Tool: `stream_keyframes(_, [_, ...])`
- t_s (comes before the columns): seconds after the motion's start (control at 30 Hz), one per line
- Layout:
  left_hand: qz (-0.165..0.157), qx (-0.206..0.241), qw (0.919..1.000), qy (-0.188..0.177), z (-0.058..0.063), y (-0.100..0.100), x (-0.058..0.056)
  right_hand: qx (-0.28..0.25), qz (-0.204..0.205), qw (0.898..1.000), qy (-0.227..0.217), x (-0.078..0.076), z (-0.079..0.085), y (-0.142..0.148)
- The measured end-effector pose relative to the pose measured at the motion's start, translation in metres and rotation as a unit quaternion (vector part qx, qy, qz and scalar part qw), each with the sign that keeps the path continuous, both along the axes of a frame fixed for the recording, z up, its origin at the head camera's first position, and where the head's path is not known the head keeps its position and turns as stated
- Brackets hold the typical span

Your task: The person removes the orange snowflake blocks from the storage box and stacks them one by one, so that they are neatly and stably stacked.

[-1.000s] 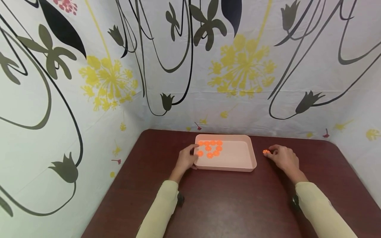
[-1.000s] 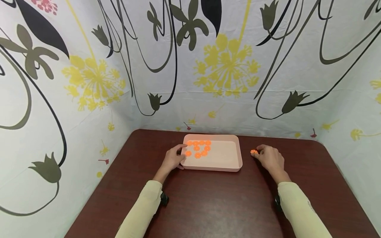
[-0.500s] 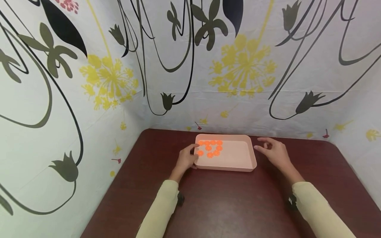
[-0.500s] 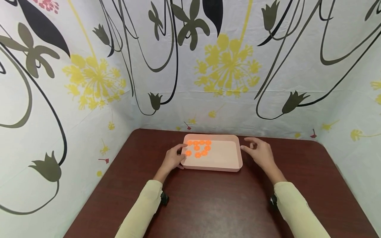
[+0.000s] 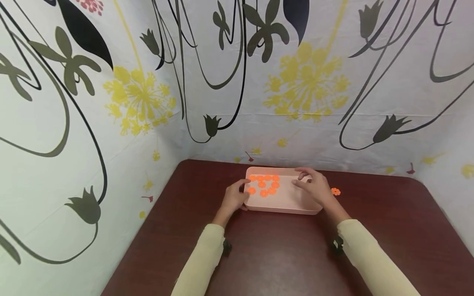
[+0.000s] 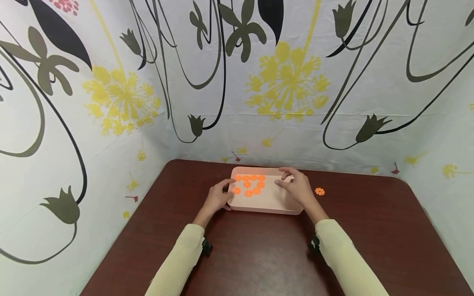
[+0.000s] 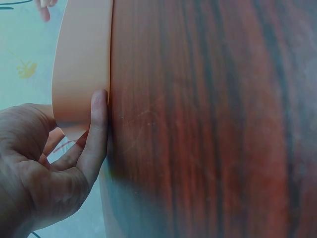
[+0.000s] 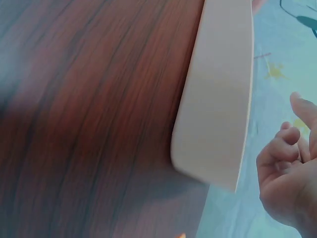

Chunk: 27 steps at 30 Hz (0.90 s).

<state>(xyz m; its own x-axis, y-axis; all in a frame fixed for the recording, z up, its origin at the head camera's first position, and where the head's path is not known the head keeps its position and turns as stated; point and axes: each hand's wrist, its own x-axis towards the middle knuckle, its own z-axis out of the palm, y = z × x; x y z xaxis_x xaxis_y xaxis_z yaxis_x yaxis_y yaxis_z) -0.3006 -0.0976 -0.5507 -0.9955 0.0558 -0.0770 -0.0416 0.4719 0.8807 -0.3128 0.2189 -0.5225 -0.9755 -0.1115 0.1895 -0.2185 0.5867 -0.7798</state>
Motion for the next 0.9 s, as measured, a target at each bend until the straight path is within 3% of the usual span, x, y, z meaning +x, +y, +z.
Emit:
stream_keyframes(0.3, [0.001,0.001,1.0,0.001,0.0,0.0,0.001,-0.035,0.011,0.999,-0.005,-0.015,-0.007,-0.027])
stream_keyframes(0.5, [0.006,0.001,1.0,-0.005,0.001,-0.001,0.0,0.07,-0.025,0.997,0.033,-0.025,-0.016,-0.035])
stream_keyframes(0.57, [0.007,0.002,1.0,-0.007,0.001,-0.001,0.0,0.074,-0.019,0.997,0.01,-0.027,-0.017,-0.038])
stream_keyframes(0.73, [0.007,0.002,1.0,-0.005,0.001,-0.001,0.001,0.012,0.017,0.996,-0.089,-0.035,-0.023,-0.045])
stream_keyframes(0.9, [0.009,0.003,0.9999,-0.005,0.001,-0.001,0.001,0.019,0.009,0.995,-0.096,-0.044,-0.032,-0.051])
